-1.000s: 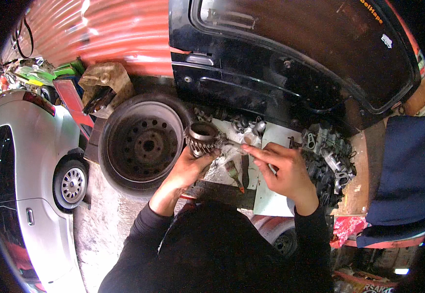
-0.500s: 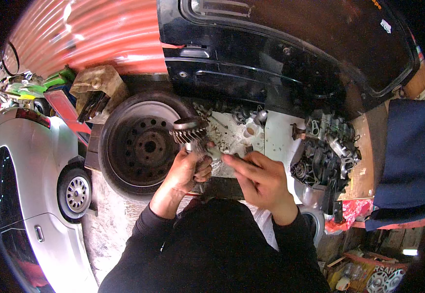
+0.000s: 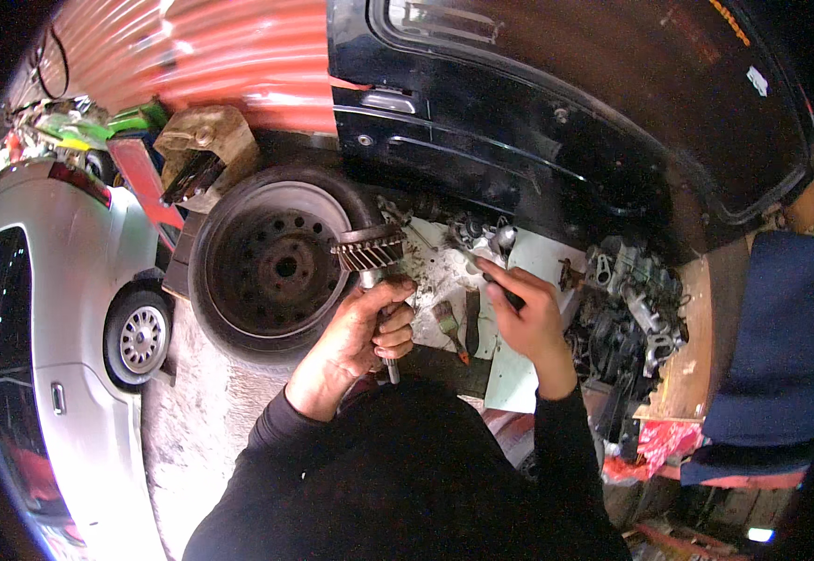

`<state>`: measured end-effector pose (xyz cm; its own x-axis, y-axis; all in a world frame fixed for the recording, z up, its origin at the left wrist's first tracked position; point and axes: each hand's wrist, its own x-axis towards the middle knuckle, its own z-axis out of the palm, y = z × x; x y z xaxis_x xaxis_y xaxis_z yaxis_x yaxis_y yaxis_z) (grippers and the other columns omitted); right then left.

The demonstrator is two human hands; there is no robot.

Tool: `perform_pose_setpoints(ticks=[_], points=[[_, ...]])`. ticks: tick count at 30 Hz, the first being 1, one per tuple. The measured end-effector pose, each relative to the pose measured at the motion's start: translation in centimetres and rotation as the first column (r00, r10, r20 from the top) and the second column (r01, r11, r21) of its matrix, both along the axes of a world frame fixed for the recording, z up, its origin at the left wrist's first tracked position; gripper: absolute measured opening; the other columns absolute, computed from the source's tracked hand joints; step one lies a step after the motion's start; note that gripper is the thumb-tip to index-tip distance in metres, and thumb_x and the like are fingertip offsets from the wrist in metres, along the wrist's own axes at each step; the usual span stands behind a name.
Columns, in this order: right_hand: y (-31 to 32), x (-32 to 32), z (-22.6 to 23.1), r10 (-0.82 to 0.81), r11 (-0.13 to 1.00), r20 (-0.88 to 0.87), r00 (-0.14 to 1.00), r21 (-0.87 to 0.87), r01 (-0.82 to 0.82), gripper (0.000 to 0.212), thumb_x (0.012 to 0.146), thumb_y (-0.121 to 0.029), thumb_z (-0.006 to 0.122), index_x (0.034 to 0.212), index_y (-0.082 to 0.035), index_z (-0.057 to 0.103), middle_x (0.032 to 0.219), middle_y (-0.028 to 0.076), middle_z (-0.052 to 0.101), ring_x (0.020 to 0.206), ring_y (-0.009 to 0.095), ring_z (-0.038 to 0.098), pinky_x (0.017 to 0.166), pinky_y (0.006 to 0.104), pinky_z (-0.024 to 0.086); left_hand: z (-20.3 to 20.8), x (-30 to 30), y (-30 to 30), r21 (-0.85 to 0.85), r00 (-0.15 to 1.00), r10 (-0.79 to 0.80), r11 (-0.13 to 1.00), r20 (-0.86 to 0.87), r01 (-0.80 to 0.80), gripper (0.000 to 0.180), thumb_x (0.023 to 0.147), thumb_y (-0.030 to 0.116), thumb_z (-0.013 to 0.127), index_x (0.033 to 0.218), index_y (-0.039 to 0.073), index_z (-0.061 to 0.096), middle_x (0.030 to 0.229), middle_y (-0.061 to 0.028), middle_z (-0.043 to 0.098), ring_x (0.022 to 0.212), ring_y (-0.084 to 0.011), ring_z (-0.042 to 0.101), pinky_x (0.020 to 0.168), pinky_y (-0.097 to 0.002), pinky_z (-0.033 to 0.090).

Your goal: The person holds a metal gear and uses a small brush to scrub its teeth and inner surfaces. They rotate the gear to access different areas and continue brushing throughout the clip.

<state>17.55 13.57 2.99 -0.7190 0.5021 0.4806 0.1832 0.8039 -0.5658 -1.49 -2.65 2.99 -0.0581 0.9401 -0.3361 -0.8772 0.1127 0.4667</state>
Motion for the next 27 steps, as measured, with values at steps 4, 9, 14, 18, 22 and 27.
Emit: perform_pose_setpoints(ticks=[4,9,14,18,22,27], points=[[-3.9,-0.5,3.9,0.207,0.978,-0.145,0.967,0.012,-0.208,0.042,0.089,-0.008,0.071,0.129,-0.016,0.072,0.072,0.007,0.059,0.054,0.019,0.055,0.05,0.0328,0.044,-1.3,1.2,0.2,-0.01,0.999,0.036,0.999,0.018,-0.035,0.025,0.101,0.018,0.06,0.08,0.014,0.046,0.056,0.007,0.031,0.043,-0.0048,0.027,0.041,-0.024,0.022],[1.0,0.8,-0.3,-0.005,1.0,0.06,0.998,-0.007,0.005,0.042,0.089,-0.009,0.071,0.13,-0.017,0.072,0.078,0.008,0.065,0.061,0.018,0.062,0.055,0.0309,0.049,0.0,3.1,0.7,0.003,0.993,0.097,0.995,-0.062,-0.097,0.015,0.102,0.02,0.06,0.092,0.012,0.054,0.058,0.007,0.033,0.046,-0.0047,0.028,0.042,-0.024,0.021],[-3.7,1.4,3.5,0.258,0.965,-0.133,0.957,-0.016,-0.263,0.045,0.088,-0.009,0.071,0.13,-0.025,0.073,0.078,0.007,0.064,0.058,0.022,0.06,0.055,0.0352,0.052,-1.1,4.6,1.5,-0.088,0.957,0.253,0.96,-0.144,-0.268,0.014,0.104,0.023,0.058,0.097,0.012,0.056,0.061,0.0075,0.034,0.048,-0.0045,0.03,0.043,-0.0238,0.022],[-0.9,-0.3,4.0,0.259,0.966,0.149,0.954,-0.017,-0.26,0.038,0.092,-0.006,0.066,0.129,-0.012,0.072,0.08,0.011,0.068,0.072,0.019,0.067,0.066,0.0328,0.053,-0.5,5.2,0.9,-0.069,0.959,0.221,0.969,-0.175,-0.236,0.014,0.104,0.022,0.057,0.094,0.012,0.056,0.062,0.0079,0.035,0.048,-0.0042,0.03,0.044,-0.0234,0.022],[3.3,1.9,-0.2,0.02,0.996,-0.121,0.992,-0.081,-0.03,0.036,0.095,-0.008,0.065,0.13,-0.014,0.071,0.079,0.009,0.066,0.064,0.021,0.063,0.062,0.0368,0.051,-1.2,5.0,1.4,-0.018,0.981,0.141,0.989,-0.132,-0.144,0.016,0.103,0.02,0.057,0.089,0.014,0.053,0.06,0.0083,0.033,0.046,-0.0042,0.028,0.043,-0.0239,0.022],[-3.5,0.7,5.8,0.31,0.951,0.138,0.941,-0.032,-0.308,0.036,0.092,-0.005,0.066,0.127,-0.011,0.073,0.085,0.013,0.07,0.068,0.018,0.065,0.073,0.034,0.053,-1.4,4.5,1.4,-0.028,0.96,0.223,0.973,-0.17,-0.231,0.012,0.103,0.017,0.056,0.092,0.013,0.053,0.06,0.0084,0.032,0.047,-0.004,0.028,0.042,-0.0244,0.02]])
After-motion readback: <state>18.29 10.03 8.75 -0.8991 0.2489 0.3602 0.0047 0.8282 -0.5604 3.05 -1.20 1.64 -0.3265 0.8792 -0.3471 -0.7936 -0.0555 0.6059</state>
